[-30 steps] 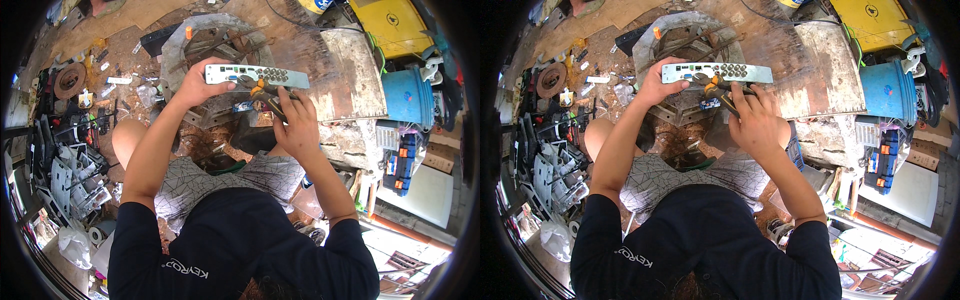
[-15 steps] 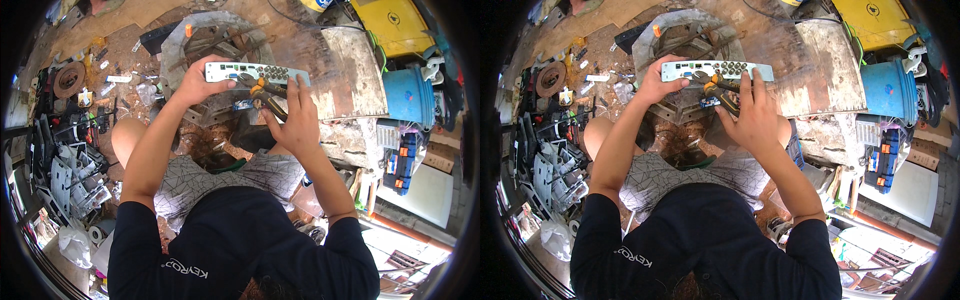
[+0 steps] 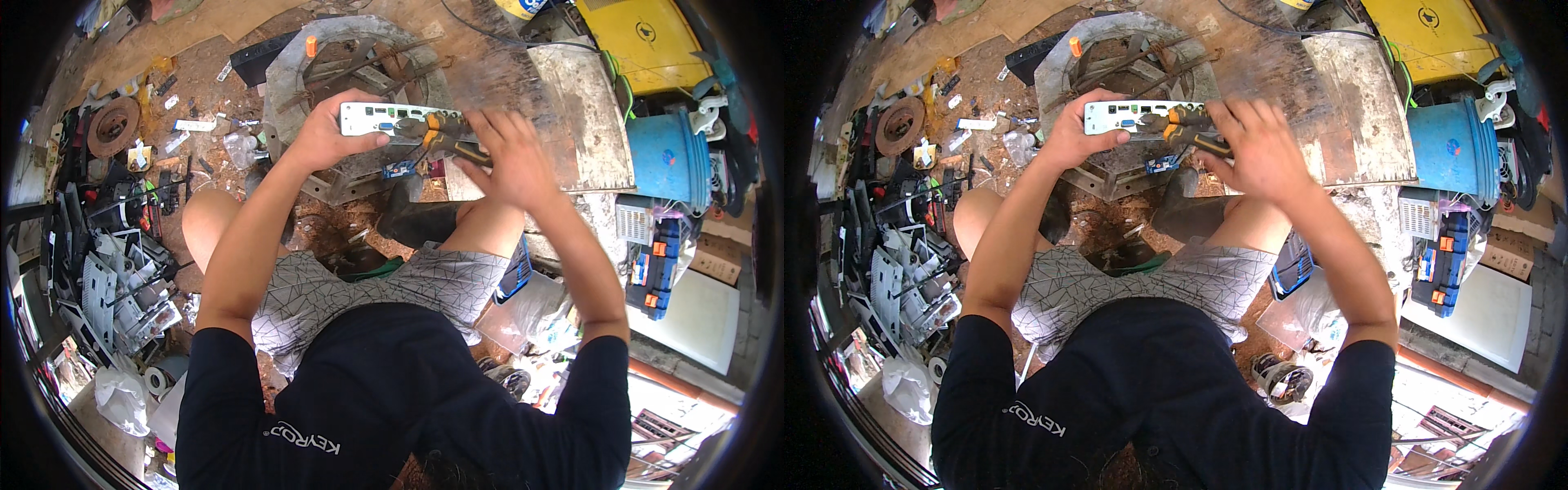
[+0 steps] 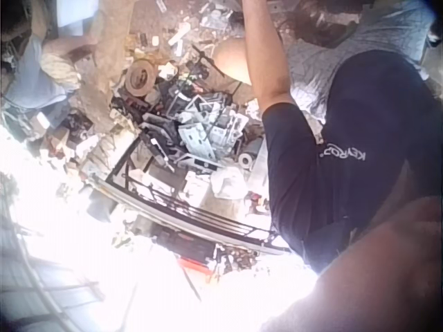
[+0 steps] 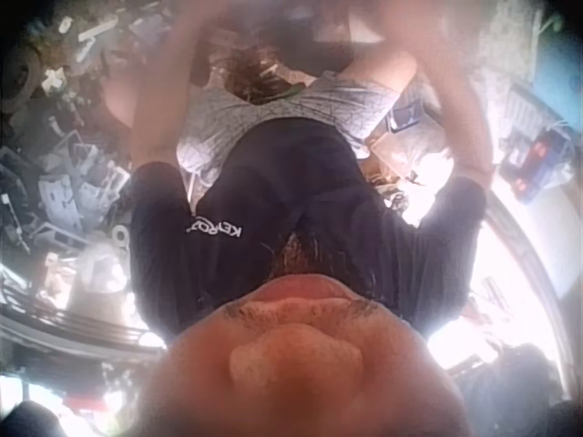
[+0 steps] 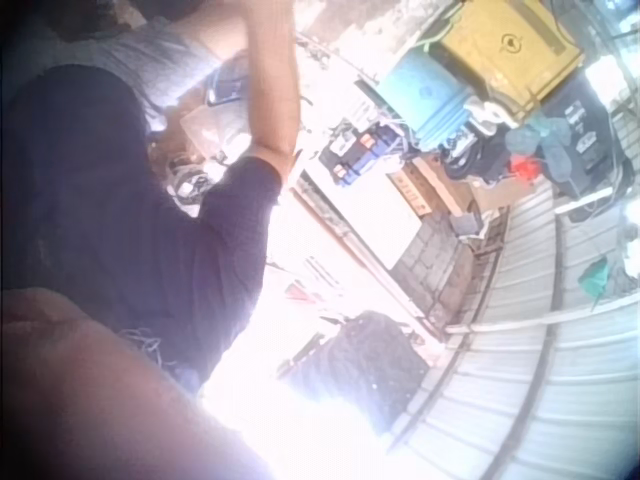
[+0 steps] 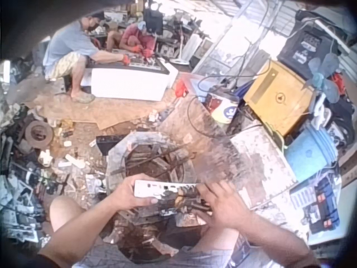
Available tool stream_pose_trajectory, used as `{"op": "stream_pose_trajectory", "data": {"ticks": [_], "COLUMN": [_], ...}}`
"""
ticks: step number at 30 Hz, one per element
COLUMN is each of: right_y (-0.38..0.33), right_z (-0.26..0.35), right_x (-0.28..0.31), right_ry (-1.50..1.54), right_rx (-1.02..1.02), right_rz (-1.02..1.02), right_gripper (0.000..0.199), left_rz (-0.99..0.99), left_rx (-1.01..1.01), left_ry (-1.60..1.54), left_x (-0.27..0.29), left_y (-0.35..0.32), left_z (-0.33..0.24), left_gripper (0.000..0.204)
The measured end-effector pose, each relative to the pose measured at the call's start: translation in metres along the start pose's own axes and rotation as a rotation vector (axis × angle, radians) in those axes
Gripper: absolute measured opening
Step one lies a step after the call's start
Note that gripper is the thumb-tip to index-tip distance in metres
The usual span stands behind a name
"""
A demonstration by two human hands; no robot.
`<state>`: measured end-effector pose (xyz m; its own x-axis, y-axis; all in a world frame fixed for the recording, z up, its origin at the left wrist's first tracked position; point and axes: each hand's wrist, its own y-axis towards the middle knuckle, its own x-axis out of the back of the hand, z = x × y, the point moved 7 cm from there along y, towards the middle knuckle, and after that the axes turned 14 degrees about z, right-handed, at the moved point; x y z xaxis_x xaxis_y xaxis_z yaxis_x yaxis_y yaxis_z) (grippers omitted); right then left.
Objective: The person is disassembling an electronic set-top box by using a screwdriver to remove screws from the casing and pliers to pull apart metal components from the chassis.
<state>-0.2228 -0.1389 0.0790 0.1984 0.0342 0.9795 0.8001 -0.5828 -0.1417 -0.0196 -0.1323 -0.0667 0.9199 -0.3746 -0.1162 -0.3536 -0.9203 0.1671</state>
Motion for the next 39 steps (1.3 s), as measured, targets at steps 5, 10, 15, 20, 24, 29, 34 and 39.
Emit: {"op": "stream_pose_trajectory", "data": {"ticks": [5,10,15,20,24,29,34,39], "right_y": [0.043,0.088,0.108,0.099,0.082,0.027,-0.037,-0.093], "right_z": [-0.026,-0.03,-0.028,-0.032,-0.062,-0.086,-0.025,0.028], "right_x": [0.021,0.038,0.036,0.016,0.014,-0.005,-0.016,-0.057], "right_ry": [-0.095,-0.249,-0.549,-0.64,-0.41,0.686,1.557,2.059], "right_rx": [0.349,0.638,0.867,0.823,0.548,-0.157,-0.236,-0.344], "right_rz": [0.096,0.085,0.06,0.038,0.14,0.142,-0.102,-0.15], "right_gripper": [0.064,0.063,0.058,0.066,0.072,0.06,0.054,0.064], "left_rz": [0.024,0.007,0.017,0.018,0.001,-0.007,-0.01,0.011], "left_rx": [-0.038,-0.045,-0.018,-0.015,-0.005,-0.034,-0.104,-0.011], "left_ry": [-0.065,-0.067,-0.038,-0.044,-0.05,-0.071,0.039,0.206], "left_x": [-0.001,0.001,0.0,0.001,0.003,0.003,0.006,0.003], "left_y": [0.001,0.002,0.0,0.0,0.001,0.003,0.002,0.002], "left_z": [-0.001,0.002,0.005,0.002,0.005,0.005,0.001,0.001], "left_gripper": [0.048,0.051,0.052,0.053,0.055,0.057,0.059,0.052]}}
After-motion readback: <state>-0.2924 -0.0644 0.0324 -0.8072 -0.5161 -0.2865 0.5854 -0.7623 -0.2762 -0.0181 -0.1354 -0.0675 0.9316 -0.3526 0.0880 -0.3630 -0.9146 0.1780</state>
